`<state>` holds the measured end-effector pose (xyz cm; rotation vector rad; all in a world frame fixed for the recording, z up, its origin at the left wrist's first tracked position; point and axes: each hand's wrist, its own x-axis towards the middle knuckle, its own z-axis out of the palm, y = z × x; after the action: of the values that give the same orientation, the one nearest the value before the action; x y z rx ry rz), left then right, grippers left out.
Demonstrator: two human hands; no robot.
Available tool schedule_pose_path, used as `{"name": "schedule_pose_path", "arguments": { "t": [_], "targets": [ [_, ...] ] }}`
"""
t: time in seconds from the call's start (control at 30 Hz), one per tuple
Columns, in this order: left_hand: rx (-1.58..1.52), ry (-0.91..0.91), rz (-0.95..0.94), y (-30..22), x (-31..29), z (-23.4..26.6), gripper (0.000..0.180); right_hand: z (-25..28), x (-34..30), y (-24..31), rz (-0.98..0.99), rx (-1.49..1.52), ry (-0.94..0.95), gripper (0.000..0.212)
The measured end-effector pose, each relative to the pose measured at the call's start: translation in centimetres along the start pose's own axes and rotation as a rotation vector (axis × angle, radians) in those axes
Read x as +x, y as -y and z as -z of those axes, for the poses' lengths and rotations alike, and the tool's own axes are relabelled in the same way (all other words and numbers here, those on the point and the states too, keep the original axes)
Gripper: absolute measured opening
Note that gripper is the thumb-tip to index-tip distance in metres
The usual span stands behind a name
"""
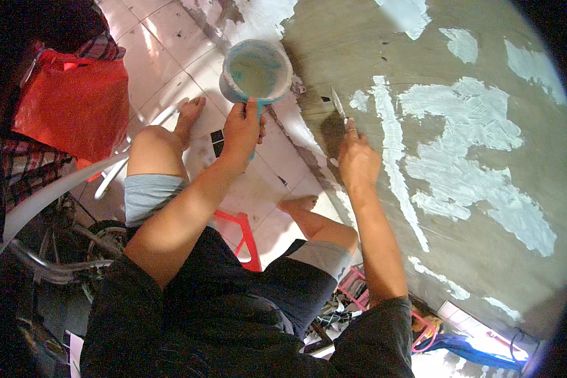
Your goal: The person applies a white substance from a container onto sections of a wall using a putty knife.
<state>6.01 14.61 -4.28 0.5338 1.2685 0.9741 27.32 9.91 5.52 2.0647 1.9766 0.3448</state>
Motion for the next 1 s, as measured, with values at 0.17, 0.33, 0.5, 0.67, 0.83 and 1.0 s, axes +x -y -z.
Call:
{"name": "schedule_pose_path", "arguments": {
  "t": [0.17, 0.33, 0.5, 0.67, 0.83, 1.0],
  "targets": [
    [-0.010, 0.027, -0.033, 0.4, 0.3, 0.0, 0.036, -0.7, 0.7, 0.2, 0.020, -0.044, 0.014, 0.039],
    [-0.007, 0.023, -0.040, 0.9, 0.6, 0.1, 0.036, 0.7, 1.2, 0.4, 0.001, -0.036, 0.059, 0.040],
    [-0.003, 0.027, -0.033, 1.2, 0.8, -0.3, 0.036, -0.4, 1.8, 0.4, 0.018, -0.105, 0.100, 0.041],
    [-0.002, 0.039, -0.024, 0.8, 0.1, -0.2, 0.037, 1.0, 1.0, 0.2, -0.007, -0.094, 0.071, 0.042],
    [0.025, 0.013, -0.012, 0.9, 0.6, -0.3, 0.039, -0.1, 1.6, 0.8, 0.005, -0.112, 0.110, 0.042],
    [-0.011, 0.055, 0.024, 0.5, -0.2, -0.2, 0.037, 0.4, 0.9, 0.1, -0.005, -0.103, 0.097, 0.040]
  ]
}}
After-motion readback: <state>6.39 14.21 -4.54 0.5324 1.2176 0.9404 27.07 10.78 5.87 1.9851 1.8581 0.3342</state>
